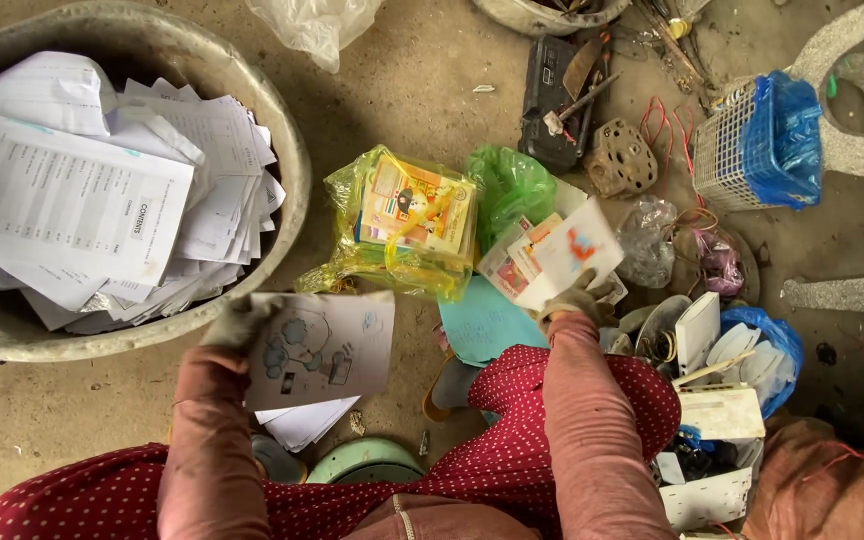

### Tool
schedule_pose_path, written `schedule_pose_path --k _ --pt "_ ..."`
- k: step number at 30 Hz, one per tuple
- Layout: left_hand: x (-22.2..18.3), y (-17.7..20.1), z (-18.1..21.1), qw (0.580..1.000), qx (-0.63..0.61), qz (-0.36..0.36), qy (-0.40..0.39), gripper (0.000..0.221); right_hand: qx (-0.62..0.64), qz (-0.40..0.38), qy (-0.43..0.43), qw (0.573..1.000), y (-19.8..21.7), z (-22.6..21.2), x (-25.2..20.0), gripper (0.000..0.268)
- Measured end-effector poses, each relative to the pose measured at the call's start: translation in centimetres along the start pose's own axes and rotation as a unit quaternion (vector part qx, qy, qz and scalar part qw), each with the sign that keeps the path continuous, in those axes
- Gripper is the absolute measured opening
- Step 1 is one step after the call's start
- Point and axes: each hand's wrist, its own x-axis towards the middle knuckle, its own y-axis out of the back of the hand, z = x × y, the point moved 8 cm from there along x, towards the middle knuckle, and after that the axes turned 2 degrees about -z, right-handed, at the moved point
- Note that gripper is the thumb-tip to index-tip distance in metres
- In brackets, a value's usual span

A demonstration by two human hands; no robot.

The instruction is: Sorting school workbooks and papers into a large plastic bin.

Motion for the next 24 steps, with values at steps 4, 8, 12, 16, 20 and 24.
schedule_pose_path --k 4,8,12,16,20,24 --pt "4.7 2.8 -11.4 0.996 -0.027 0.028 0.083 0.051 -0.160 -0.067 0.119 0.978 -3.5 -5.2 -1.6 0.144" --pt "4.7 5.0 -12.4 0.939 0.307 0.133 0.079 0.058 0.012 0.131 0.557 0.820 -8.3 -15.5 -6.1 0.082" --pt "0.1 0.4 -3.6 0.836 0.509 0.171 0.111 0.067 -0.263 0.022 0.578 0.772 -7.7 -23.8 -18.9 0.076" --pt "1.4 -2.3 -4.3 0.855 0.511 0.091 0.008 0.071 -0.172 -0.082 0.548 0.814 -13.5 -29.5 -16.3 0.084" --pt "1.8 -5.5 -4.5 0.865 0.498 0.012 -0.053 0.068 -0.215 -0.141 0.381 0.888 -12.1 -28.8 -13.5 0.122" --pt "0.6 -6.5 -2.1 0.868 0.494 0.016 -0.049 0.066 -0.275 -0.106 0.369 0.881 -11.3 -28.6 -11.9 0.118"
